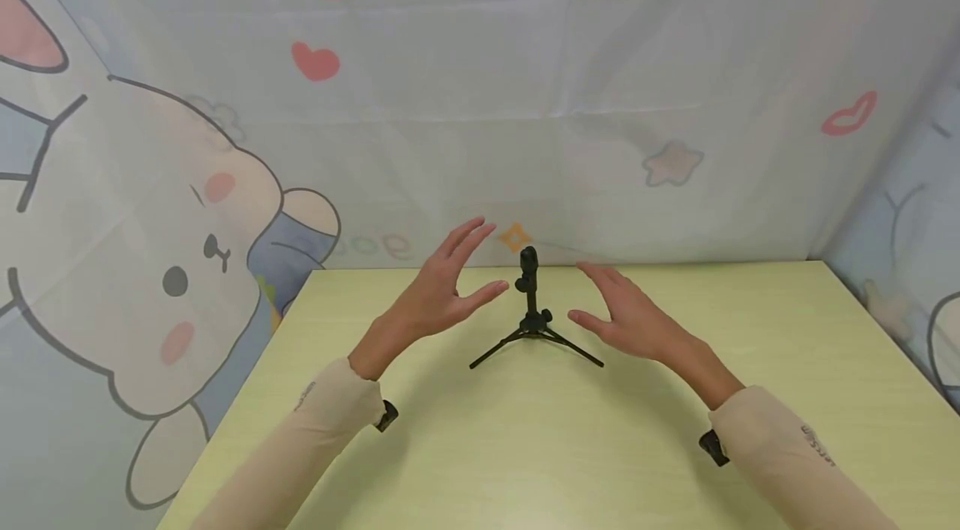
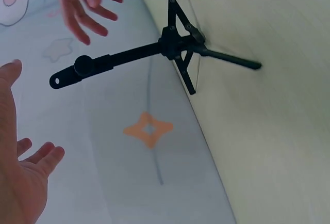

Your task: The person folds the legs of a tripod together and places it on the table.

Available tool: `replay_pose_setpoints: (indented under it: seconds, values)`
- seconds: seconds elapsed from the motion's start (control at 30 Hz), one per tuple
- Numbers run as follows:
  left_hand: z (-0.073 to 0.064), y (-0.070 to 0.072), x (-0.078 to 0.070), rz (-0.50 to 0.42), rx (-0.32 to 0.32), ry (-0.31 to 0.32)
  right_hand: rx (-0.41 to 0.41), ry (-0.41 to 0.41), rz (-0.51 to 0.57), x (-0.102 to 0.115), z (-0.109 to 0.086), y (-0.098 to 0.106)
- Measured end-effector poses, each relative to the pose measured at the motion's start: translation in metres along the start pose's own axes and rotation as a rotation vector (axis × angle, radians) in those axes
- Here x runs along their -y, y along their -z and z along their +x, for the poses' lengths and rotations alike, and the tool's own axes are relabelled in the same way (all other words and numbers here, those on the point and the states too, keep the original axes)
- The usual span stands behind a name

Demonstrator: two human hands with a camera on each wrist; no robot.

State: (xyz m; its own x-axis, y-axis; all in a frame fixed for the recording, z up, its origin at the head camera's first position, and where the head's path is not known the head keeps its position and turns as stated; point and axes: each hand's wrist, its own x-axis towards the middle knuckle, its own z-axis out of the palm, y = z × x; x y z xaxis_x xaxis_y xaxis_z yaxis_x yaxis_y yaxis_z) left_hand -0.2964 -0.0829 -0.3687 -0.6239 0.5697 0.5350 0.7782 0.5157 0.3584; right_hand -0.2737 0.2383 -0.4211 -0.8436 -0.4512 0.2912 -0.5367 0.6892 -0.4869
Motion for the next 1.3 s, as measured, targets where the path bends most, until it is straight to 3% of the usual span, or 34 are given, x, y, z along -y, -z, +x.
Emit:
replay_pose_setpoints:
  seconds: [0.5,0.73,0.97,1.3]
  values:
    - [0.017,-0.041,-0.001,-0.193,-0.085,-0.090,0.004,0.065,0.078,-0.006,0.001,-0.035]
    - [0.019,-0.056,-0.004,-0.242,-0.097,-0.099,0.040,0.093,0.077,-0.007,0.003,-0.050]
    - [0.020,-0.064,-0.005,-0.273,-0.136,-0.086,0.028,0.097,0.072,-0.005,0.007,-0.064]
    - [0.020,-0.070,-0.002,-0.272,-0.136,-0.060,0.013,0.014,0.054,0.001,0.012,-0.070]
